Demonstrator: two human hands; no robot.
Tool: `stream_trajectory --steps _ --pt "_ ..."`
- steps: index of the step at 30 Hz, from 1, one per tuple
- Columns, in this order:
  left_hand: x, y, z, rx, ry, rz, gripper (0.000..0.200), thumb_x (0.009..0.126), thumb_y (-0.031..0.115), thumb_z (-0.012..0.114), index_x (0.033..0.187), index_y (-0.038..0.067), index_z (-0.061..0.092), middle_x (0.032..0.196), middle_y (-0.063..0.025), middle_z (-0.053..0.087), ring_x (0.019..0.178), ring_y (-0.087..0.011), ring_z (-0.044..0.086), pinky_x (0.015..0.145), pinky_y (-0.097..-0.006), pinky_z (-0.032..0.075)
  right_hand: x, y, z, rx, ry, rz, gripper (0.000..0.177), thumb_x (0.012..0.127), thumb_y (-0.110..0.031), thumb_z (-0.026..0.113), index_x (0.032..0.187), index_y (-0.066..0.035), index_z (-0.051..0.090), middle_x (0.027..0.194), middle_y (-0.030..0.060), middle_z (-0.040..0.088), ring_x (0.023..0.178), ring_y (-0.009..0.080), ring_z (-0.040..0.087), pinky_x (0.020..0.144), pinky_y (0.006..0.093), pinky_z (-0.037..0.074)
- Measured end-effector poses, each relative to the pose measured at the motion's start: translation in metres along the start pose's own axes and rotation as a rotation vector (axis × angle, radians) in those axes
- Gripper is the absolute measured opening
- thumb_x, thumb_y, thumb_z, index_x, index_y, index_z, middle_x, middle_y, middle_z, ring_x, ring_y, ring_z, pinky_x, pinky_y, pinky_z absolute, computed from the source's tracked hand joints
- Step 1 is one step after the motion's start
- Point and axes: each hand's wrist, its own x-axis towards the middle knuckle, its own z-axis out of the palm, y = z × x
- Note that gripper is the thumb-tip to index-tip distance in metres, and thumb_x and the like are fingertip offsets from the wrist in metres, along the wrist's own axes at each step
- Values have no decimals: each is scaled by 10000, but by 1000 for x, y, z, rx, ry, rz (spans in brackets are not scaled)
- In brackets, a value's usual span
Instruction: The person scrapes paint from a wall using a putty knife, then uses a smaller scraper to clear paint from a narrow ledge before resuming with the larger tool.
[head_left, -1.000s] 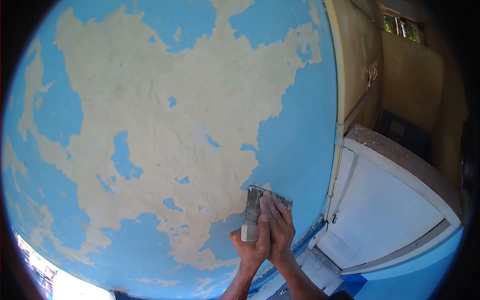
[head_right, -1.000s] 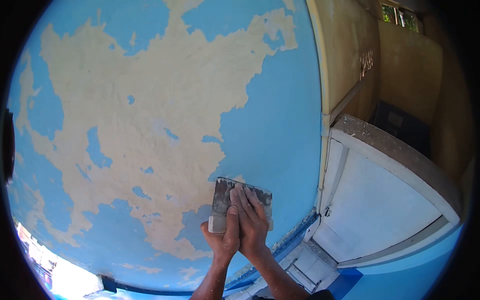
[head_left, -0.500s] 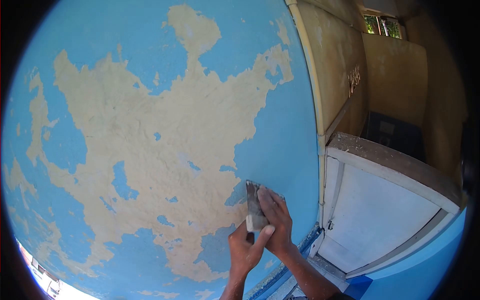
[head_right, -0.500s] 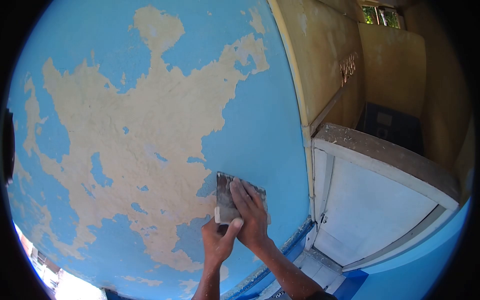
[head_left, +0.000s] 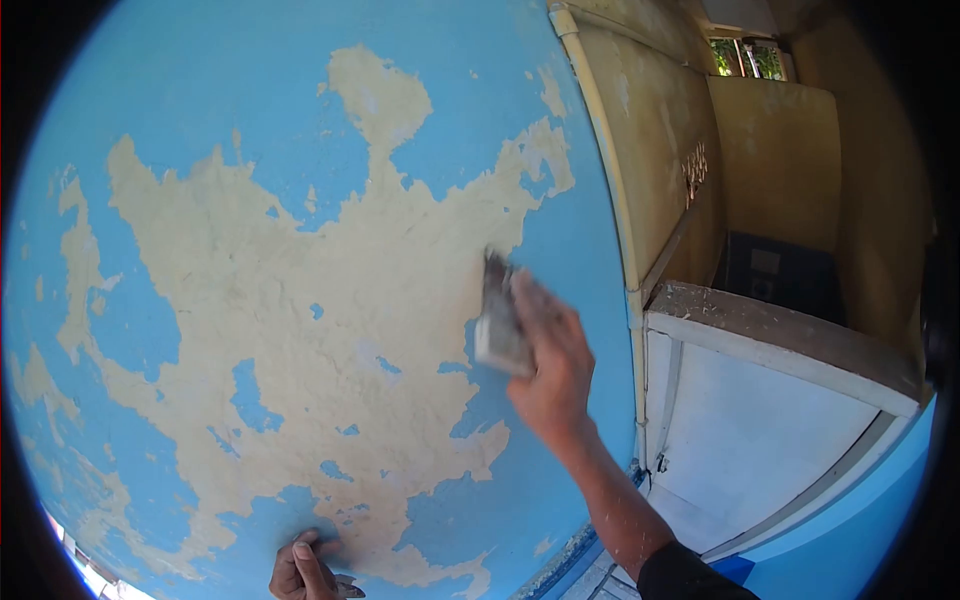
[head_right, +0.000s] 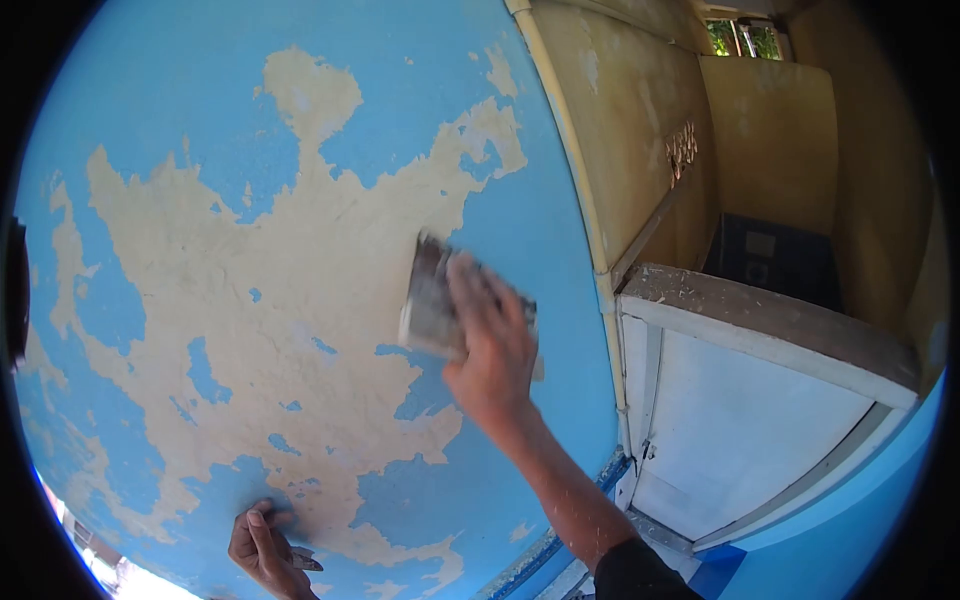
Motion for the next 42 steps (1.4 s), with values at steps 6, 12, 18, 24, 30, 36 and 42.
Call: stream_trajectory --steps 6,12,18,24,30,36,42 --pt "-3 0 -4 36 -4 -35 379 986 329 636 831 -10 705 505 16 418 380 -51 334 304 -241 313 91 23 -23 -107 -173 353 748 685 99 641 1411 -36 521 1251 180 645 1112 360 625 943 419 526" --pt "-1 4 1 2 -38 8 371 983 340 640 863 -2 722 509 24 416 394 -49 310 328 -251 272 63 31 -5 -128 76 71 712 710 81 596 1396 -107 559 1054 202 703 982 384 680 849 476 532" --pt "-4 13 -7 67 -3 18 393 982 344 647 784 6 685 500 27 416 391 -52 311 331 -254 275 126 30 -32 -128 -245 338 764 660 50 663 1403 -39 512 1191 225 659 1120 354 639 853 485 548" --pt "-4 -2 -8 -6 1 19 337 970 314 668 860 -2 710 490 29 396 387 -53 334 337 -247 278 74 -32 1 -138 6 -308 726 673 27 678 1378 -2 507 1286 214 625 1135 348 642 958 444 537" --pt "-9 11 -58 131 62 134 349 984 317 633 991 -17 733 698 -100 692 361 -55 359 301 -252 282 188 21 -22 -261 -132 265 641 729 -29 679 1351 -46 524 981 207 721 860 382 716 754 480 569" --pt "6 -5 -84 183 216 146 373 991 315 613 1075 -36 709 859 -134 743 401 -64 408 311 -231 303 109 34 -11 -267 39 214 570 725 -59 682 1290 -53 604 898 206 723 855 386 711 759 477 565" --pt "8 -11 -74 -39 229 148 201 970 198 653 999 6 706 763 -80 703 519 -54 434 459 -225 308 128 45 -24 -288 -63 300 444 729 -71 677 1172 -45 656 883 207 718 837 388 709 763 481 561"
